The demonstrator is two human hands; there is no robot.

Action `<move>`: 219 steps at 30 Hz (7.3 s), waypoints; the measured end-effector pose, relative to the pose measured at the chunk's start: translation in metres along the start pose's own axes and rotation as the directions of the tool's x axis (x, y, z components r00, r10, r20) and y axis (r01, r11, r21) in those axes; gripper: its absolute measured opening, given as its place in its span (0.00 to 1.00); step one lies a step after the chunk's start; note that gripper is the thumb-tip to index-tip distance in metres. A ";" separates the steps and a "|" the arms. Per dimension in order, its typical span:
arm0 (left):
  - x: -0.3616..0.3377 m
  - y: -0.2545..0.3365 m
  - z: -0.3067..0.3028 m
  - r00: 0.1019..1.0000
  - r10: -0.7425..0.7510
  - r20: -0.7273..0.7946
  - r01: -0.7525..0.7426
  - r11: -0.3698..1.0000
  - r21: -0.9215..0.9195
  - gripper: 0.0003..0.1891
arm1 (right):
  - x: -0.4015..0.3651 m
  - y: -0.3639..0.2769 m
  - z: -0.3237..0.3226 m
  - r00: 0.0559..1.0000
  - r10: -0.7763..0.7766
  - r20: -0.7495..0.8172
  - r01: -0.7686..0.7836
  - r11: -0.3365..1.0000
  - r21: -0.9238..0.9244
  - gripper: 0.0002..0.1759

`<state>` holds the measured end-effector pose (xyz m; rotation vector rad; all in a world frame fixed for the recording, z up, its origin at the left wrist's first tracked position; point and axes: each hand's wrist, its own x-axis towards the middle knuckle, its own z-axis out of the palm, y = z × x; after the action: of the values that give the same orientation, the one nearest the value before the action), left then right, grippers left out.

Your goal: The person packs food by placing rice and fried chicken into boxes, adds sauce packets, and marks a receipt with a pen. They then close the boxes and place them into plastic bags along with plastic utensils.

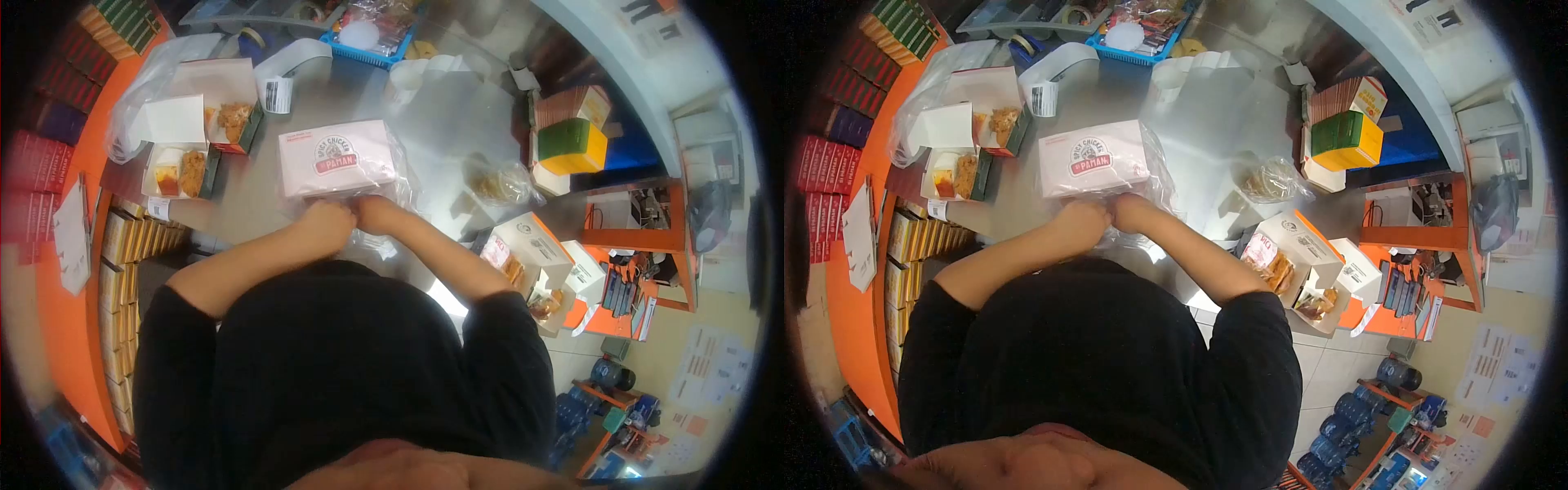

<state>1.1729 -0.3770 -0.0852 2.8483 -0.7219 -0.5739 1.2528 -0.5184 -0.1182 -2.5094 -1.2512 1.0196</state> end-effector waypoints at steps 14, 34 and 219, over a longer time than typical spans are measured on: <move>-0.060 -0.012 -0.084 0.978 0.119 0.168 -0.141 0.983 0.121 0.24 | -0.149 -0.048 -0.137 0.995 0.082 0.050 -0.026 0.732 -0.681 0.12; -0.109 -0.012 -0.144 0.957 0.254 0.137 -0.259 0.966 0.016 0.06 | -0.031 -0.077 -0.040 0.989 -0.100 -0.106 0.087 0.989 -0.121 0.18; -0.048 -0.303 -0.248 0.773 -0.319 -0.548 0.042 0.888 -0.457 0.17 | 0.390 0.076 -0.373 0.587 0.534 -0.608 -0.307 0.842 0.444 0.25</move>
<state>1.3623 -0.0770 0.0875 2.4565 -0.1626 0.1860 1.7027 -0.2155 -0.0650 -2.5740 -0.2312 0.1510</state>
